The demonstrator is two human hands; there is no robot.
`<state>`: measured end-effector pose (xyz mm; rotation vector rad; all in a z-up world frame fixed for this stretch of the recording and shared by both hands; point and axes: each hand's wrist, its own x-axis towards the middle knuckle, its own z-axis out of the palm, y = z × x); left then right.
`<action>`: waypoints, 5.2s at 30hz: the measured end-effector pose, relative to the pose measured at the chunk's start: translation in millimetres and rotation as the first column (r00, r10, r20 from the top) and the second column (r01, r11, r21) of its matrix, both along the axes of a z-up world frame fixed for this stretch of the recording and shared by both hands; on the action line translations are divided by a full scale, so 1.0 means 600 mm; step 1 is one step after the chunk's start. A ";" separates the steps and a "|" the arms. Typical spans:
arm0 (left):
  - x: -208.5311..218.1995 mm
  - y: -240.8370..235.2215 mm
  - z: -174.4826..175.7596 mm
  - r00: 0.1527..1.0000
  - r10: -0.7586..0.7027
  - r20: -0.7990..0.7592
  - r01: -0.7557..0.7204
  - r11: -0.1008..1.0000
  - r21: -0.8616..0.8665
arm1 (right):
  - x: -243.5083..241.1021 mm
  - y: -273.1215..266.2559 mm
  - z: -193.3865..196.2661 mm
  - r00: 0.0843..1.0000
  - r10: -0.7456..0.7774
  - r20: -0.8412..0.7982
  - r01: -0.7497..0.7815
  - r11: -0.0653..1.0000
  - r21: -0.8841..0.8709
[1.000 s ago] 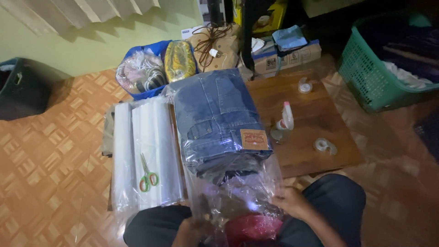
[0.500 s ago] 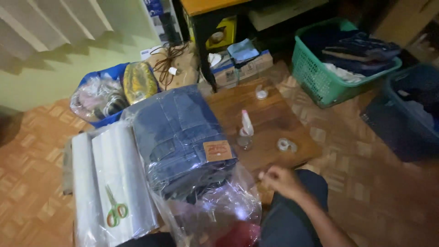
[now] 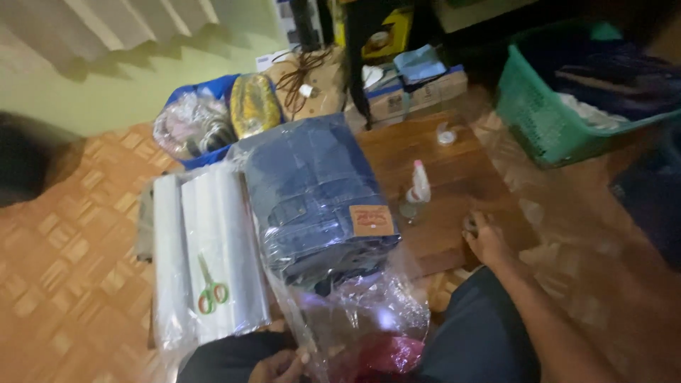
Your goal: The person wraps a folded pair of jeans in clear plastic wrap on a low wooden table. They smooth the wrap, spray it with a liquid, and secure it with tape. The person uses scissors to cut the wrap and a marker to write on the package.
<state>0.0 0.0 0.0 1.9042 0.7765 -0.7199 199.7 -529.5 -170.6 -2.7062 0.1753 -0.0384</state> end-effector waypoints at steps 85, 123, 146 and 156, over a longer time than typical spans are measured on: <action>-0.018 -0.171 0.059 0.823 -0.086 0.562 0.168 0.981 -0.097 | -0.307 0.438 0.277 0.895 0.047 -0.443 0.372 0.467 0.802; -0.023 -0.081 0.105 0.417 0.000 0.909 -0.039 0.999 0.018 | -0.290 0.459 0.352 0.868 -0.121 -0.482 0.470 0.518 0.715; -0.072 -0.060 -0.085 0.788 0.392 0.475 -0.250 0.908 -0.336 | -0.324 0.407 0.278 0.960 0.037 -0.279 0.196 0.627 0.754; -0.042 -0.161 -0.031 0.852 0.490 -0.184 -0.451 0.510 -0.732 | -0.332 0.403 0.355 0.888 0.284 -0.361 0.141 0.579 0.803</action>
